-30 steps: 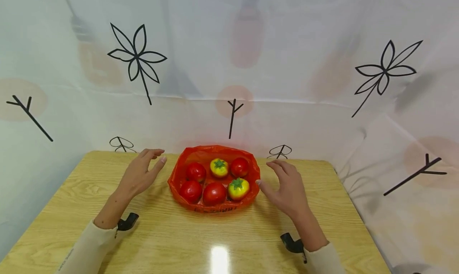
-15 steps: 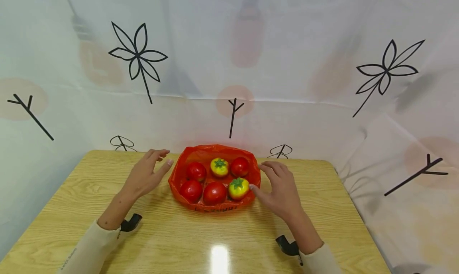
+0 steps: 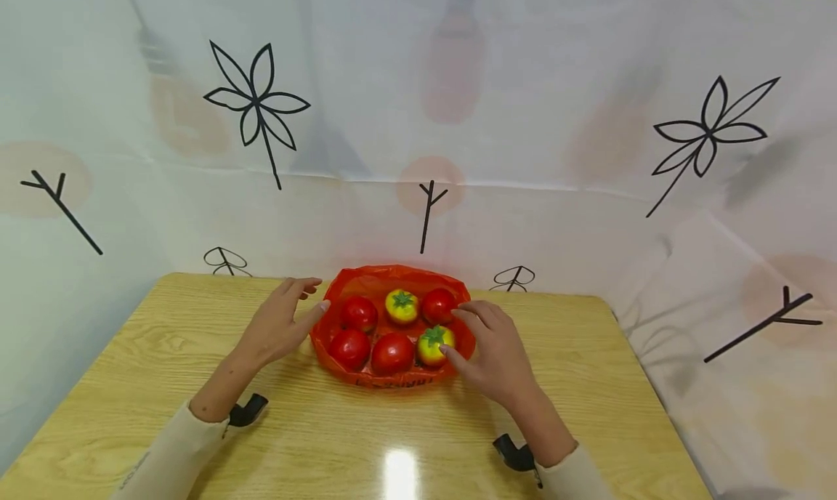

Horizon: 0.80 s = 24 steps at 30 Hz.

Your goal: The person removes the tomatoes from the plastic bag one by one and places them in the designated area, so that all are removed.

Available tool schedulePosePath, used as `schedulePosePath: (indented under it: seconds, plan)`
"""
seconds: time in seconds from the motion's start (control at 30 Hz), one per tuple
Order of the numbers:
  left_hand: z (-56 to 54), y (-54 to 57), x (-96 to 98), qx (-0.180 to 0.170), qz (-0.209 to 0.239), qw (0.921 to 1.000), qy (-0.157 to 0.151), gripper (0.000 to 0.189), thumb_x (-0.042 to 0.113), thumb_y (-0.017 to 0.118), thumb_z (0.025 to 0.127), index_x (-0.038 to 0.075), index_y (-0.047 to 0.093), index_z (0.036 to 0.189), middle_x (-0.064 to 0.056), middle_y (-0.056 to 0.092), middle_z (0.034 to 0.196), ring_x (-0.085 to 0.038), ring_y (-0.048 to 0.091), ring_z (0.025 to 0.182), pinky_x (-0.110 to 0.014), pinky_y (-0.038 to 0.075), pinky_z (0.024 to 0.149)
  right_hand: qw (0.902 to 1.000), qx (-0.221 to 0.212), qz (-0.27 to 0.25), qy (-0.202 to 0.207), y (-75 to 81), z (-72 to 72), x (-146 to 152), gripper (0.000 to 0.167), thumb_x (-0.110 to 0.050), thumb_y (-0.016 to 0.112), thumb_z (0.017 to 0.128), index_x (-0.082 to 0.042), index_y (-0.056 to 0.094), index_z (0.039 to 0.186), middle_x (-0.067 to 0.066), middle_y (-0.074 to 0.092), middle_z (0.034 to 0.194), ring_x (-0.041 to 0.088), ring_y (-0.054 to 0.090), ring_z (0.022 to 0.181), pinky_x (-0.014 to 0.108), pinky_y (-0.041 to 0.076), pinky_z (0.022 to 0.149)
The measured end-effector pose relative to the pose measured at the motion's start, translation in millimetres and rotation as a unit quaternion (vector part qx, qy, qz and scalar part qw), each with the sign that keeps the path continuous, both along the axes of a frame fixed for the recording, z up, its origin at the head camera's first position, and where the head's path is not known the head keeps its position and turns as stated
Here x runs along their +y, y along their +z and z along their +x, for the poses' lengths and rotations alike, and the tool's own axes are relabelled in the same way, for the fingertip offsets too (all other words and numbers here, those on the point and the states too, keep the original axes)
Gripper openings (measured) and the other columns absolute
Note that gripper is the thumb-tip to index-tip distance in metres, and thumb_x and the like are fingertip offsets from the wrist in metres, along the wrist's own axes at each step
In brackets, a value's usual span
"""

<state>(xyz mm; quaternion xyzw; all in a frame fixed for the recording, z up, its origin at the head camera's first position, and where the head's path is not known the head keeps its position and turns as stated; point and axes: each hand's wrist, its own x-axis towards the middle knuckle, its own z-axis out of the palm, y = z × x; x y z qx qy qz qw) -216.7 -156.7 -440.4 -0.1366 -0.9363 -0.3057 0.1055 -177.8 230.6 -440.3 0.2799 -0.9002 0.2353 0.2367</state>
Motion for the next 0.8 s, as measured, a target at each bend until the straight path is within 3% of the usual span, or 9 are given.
schedulePosePath:
  seconds: [0.33, 0.6, 0.8]
  plan:
    - [1.4, -0.3, 6.0, -0.002, -0.007, 1.0000, -0.002, 0.061, 0.044, 0.064, 0.102, 0.009, 0.055, 0.150, -0.013, 0.060, 0.135, -0.034, 0.060, 0.122, -0.054, 0.055, 0.101, 0.9985, -0.046, 0.028, 0.008, 3.0, 0.0, -14.6, 0.053, -0.028, 0.088, 0.085, -0.005, 0.071, 0.130, 0.009, 0.063, 0.137, 0.030, 0.056, 0.129, 0.055, 0.048, 0.109]
    - [3.9, -1.4, 8.6, 0.008, -0.006, 0.9999, -0.003, 0.061, 0.039, 0.069, 0.099, 0.007, 0.055, 0.149, -0.014, 0.060, 0.134, -0.034, 0.058, 0.121, -0.054, 0.055, 0.101, 0.9969, -0.049, 0.057, 0.021, 1.8, -2.4, -22.0, 0.052, -0.028, 0.089, 0.085, -0.008, 0.071, 0.129, 0.007, 0.064, 0.135, 0.028, 0.058, 0.128, 0.050, 0.053, 0.106]
    - [3.6, -2.4, 10.7, 0.004, 0.001, 1.0000, -0.003, 0.060, 0.037, 0.070, 0.099, 0.007, 0.054, 0.149, -0.014, 0.059, 0.133, -0.034, 0.057, 0.121, -0.053, 0.055, 0.101, 0.9934, -0.083, 0.077, 0.020, 3.8, -5.4, -28.6, 0.054, -0.030, 0.088, 0.086, -0.009, 0.070, 0.132, 0.010, 0.062, 0.139, 0.030, 0.057, 0.130, 0.051, 0.053, 0.106]
